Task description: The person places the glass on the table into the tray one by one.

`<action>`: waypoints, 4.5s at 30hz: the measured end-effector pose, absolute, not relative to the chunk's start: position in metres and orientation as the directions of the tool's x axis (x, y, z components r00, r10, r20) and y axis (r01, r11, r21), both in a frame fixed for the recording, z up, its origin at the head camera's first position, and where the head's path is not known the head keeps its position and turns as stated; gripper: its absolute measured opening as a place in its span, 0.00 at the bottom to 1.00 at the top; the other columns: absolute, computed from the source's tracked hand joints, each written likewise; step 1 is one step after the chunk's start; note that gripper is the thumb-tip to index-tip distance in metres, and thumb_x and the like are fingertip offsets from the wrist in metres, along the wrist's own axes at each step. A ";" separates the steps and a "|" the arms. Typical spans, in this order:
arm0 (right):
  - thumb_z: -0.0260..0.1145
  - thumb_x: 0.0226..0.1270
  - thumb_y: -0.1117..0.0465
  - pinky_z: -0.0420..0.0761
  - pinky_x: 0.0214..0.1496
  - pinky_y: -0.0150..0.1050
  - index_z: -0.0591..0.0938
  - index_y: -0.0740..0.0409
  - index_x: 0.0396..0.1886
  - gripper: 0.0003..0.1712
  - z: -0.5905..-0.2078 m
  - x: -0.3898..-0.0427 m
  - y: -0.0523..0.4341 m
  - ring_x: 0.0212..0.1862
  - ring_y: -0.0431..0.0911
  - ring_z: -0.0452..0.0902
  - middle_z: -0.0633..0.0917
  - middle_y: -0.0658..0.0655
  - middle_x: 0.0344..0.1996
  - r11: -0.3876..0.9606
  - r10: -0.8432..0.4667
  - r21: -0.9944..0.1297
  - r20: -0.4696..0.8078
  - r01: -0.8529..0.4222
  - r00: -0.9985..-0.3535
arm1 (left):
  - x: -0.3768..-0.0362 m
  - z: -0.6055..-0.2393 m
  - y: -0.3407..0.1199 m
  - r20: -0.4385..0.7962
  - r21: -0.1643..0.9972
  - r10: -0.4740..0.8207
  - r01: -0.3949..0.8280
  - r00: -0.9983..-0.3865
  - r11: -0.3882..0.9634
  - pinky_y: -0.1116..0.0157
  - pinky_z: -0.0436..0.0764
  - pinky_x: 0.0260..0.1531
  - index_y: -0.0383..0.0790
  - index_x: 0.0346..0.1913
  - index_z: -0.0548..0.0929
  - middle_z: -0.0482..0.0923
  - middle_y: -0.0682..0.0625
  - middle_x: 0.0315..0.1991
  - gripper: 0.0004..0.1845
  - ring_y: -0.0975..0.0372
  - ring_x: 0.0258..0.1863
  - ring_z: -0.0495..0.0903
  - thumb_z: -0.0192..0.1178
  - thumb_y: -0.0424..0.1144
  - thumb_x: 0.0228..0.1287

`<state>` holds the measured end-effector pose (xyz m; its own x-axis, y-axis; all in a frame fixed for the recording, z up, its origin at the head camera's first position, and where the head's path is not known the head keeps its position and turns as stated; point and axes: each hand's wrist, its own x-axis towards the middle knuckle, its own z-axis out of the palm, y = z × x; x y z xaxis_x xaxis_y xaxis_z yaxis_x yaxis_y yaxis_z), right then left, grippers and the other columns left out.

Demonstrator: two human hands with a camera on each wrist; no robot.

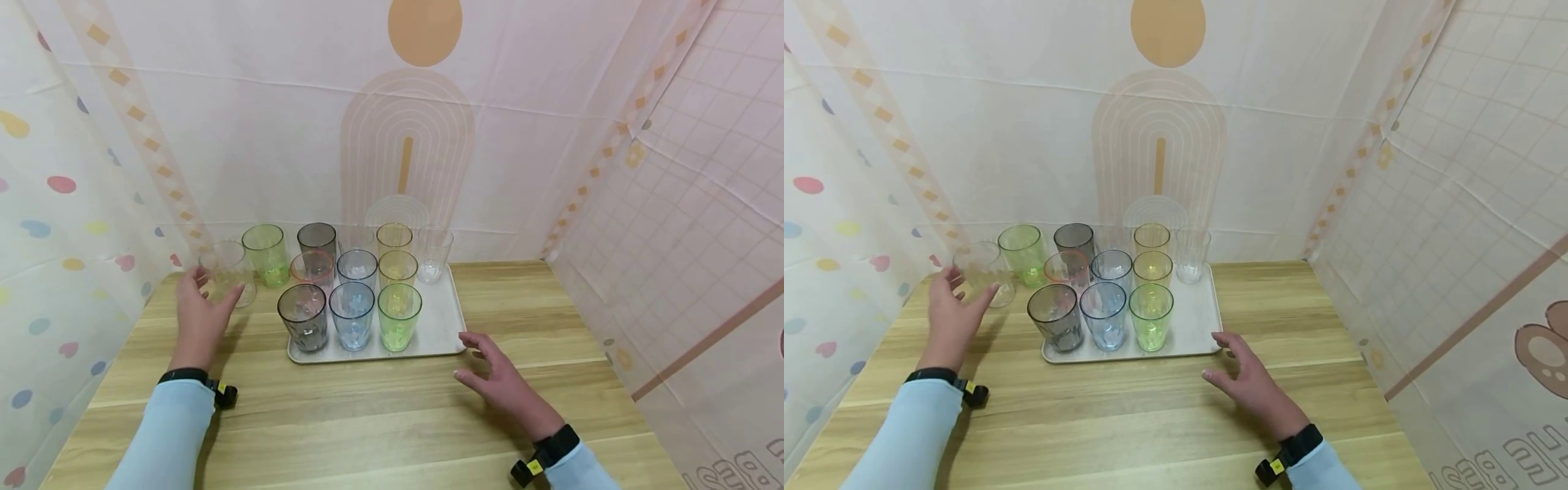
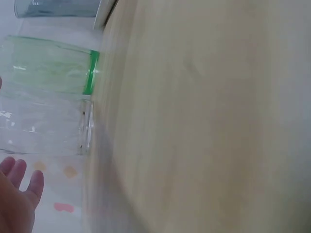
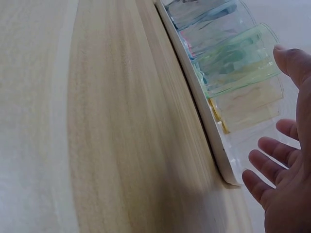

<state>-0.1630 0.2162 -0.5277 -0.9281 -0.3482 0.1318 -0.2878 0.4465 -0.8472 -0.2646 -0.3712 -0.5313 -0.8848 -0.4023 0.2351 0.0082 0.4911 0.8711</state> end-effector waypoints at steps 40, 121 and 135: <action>0.80 0.73 0.59 0.71 0.78 0.67 0.69 0.49 0.83 0.44 -0.522 -0.161 0.207 0.78 0.58 0.72 0.75 0.65 0.78 0.370 -0.435 -0.843 0.214 -0.390 -0.875 | -0.121 -0.494 -0.302 0.397 0.806 0.085 0.391 -0.914 0.445 0.78 0.82 0.57 0.34 0.77 0.71 0.81 0.51 0.63 0.46 0.70 0.61 0.80 0.82 0.22 0.56; 0.79 0.72 0.67 0.64 0.85 0.61 0.67 0.62 0.81 0.44 -0.498 -0.241 0.196 0.78 0.60 0.72 0.76 0.67 0.75 0.251 -0.273 -0.916 0.242 -0.312 -0.931 | -0.130 -0.519 -0.293 0.256 0.468 0.101 0.215 -0.961 0.857 0.24 0.67 0.70 0.26 0.81 0.66 0.64 0.23 0.78 0.53 0.26 0.74 0.65 0.77 0.60 0.69; 0.78 0.76 0.56 0.66 0.82 0.60 0.65 0.60 0.81 0.44 -0.494 -0.318 0.178 0.75 0.57 0.69 0.76 0.62 0.74 0.328 -0.207 -0.906 0.207 -0.267 -0.956 | -0.135 -0.522 -0.296 0.220 0.475 0.107 0.202 -0.970 0.856 0.23 0.65 0.70 0.28 0.82 0.65 0.63 0.23 0.78 0.54 0.26 0.75 0.64 0.75 0.62 0.69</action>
